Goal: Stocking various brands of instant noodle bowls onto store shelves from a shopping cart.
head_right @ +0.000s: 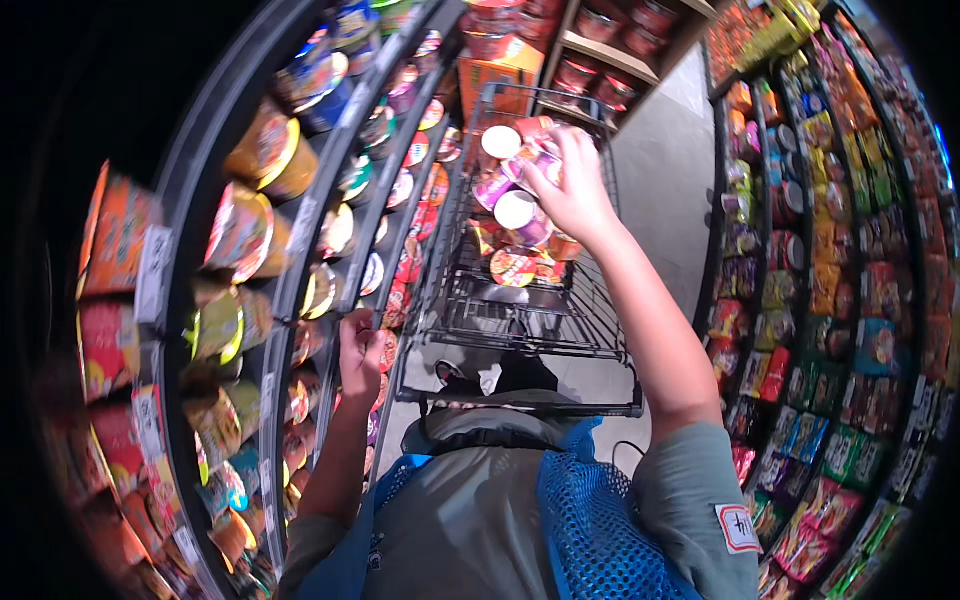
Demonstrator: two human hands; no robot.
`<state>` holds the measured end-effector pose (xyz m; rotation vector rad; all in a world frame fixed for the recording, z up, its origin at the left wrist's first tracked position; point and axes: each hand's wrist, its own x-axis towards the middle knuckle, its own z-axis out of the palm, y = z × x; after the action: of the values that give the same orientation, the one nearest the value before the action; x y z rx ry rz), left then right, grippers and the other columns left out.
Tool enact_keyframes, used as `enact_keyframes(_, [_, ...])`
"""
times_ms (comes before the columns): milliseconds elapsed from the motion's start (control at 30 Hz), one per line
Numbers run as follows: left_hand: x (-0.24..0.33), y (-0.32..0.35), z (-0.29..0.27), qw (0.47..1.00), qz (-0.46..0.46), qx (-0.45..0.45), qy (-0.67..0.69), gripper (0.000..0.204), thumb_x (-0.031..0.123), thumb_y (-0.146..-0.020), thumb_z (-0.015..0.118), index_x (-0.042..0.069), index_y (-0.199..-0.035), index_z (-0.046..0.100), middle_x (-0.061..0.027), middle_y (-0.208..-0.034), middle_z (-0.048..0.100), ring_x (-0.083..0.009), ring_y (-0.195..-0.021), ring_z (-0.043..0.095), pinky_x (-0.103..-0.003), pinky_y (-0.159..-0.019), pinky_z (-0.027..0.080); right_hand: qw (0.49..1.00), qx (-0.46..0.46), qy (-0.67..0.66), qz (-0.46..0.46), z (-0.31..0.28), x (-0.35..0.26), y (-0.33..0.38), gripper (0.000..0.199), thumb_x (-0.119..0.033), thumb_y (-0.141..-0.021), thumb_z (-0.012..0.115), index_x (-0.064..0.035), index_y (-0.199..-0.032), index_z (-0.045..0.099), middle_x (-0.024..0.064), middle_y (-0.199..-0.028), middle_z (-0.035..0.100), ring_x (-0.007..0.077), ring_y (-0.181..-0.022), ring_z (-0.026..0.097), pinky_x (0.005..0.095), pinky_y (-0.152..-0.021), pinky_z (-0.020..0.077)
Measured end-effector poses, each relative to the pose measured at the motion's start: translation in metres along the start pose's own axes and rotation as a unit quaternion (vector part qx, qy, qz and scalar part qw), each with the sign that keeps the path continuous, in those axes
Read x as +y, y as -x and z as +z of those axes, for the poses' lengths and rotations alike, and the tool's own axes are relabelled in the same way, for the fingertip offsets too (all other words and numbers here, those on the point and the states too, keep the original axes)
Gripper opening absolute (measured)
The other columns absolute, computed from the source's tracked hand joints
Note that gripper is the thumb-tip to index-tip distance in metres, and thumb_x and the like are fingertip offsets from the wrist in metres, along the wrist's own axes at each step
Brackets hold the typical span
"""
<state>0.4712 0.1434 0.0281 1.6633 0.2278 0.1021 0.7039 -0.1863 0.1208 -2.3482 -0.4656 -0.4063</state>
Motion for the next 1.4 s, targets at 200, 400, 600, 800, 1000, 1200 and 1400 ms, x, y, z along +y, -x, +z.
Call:
enact_keyframes(200, [-0.093,-0.072,0.119,0.99,-0.002,-0.121,-0.072,0.045,0.005,-0.087,0.073,0.005,-0.128,0.054,-0.0032,-0.104,0.054,-0.0114,-0.091,0.052,-0.027,-0.078,0.048,0.857,-0.253,0.302,0.331,-0.015,0.188,0.206,0.071,-0.042,-0.086,0.072,-0.0088,-0.142,0.044,0.0257,-0.144,0.043,0.0445,-0.134,0.043,0.0489,-0.107,0.0422])
enact_keyframes(400, [-0.241,-0.15,0.244,0.924,-0.052,-0.176,-0.334,0.079,0.031,-0.077,0.082,0.001,-0.14,0.046,-0.0261,-0.115,0.066,-0.04,-0.107,0.064,-0.041,-0.092,0.052,0.813,-0.289,0.021,0.506,0.012,0.23,0.247,0.051,-0.018,-0.09,0.06,-0.0063,-0.138,0.046,0.0273,-0.12,0.062,0.0432,-0.116,0.058,0.0474,-0.103,0.0447])
enact_keyframes(600, [-0.325,-0.164,0.345,0.884,-0.167,-0.076,-0.431,0.084,0.05,-0.07,0.084,-0.004,-0.129,0.056,-0.0271,-0.131,0.059,-0.0365,-0.124,0.056,-0.044,-0.107,0.041,0.91,-0.096,0.075,0.396,0.024,0.208,0.241,0.04,-0.002,-0.078,0.062,-0.0061,-0.118,0.058,0.0152,-0.1,0.066,0.0352,-0.096,0.064,0.0464,-0.086,0.0477])
enact_keyframes(800, [-0.325,-0.165,0.386,0.986,-0.142,0.08,0.03,0.071,0.004,-0.073,0.082,-0.007,-0.13,0.043,-0.0162,-0.121,0.061,-0.0244,-0.103,0.063,-0.036,-0.095,0.051,0.912,-0.08,0.03,0.402,0.014,0.224,0.252,0.04,-0.002,-0.076,0.062,-0.0065,-0.116,0.06,0.0137,-0.097,0.065,0.0336,-0.091,0.064,0.045,-0.086,0.0472])
enact_keyframes(1000, [-0.29,-0.168,0.361,0.998,-0.047,0.049,0.006,0.103,0.007,-0.069,0.09,-0.004,-0.144,0.021,-0.0206,-0.143,0.038,-0.027,-0.126,0.05,-0.039,-0.104,0.047,0.913,-0.067,0.043,0.399,0.008,0.225,0.258,0.039,-0.002,-0.076,0.062,-0.006,-0.115,0.06,0.0133,-0.095,0.065,0.0328,-0.09,0.063,0.0445,-0.088,0.0466])
enact_keyframes(1200, [-0.232,-0.188,0.33,0.984,-0.046,0.066,-0.16,0.13,0.019,-0.066,0.095,-0.005,-0.154,0.003,-0.0236,-0.154,0.022,-0.0312,-0.143,0.029,-0.043,-0.118,0.029,0.902,-0.06,0.0,0.428,0.01,0.226,0.253,0.035,0.002,-0.077,0.059,-0.0025,-0.111,0.06,0.0184,-0.097,0.064,0.0376,-0.091,0.063,0.0453,-0.086,0.0502])
enact_keyframes(1400, [-0.218,-0.227,0.241,0.912,-0.024,-0.042,-0.407,0.095,0.043,-0.065,0.088,-0.005,-0.136,0.048,-0.0251,-0.128,0.057,-0.0367,-0.115,0.06,-0.045,-0.1,0.049,0.92,-0.035,-0.012,0.39,0.019,0.221,0.248,0.039,-0.001,-0.076,0.062,-0.001,-0.115,0.06,0.0226,-0.105,0.065,0.0421,-0.098,0.063,0.0467,-0.09,0.0505])
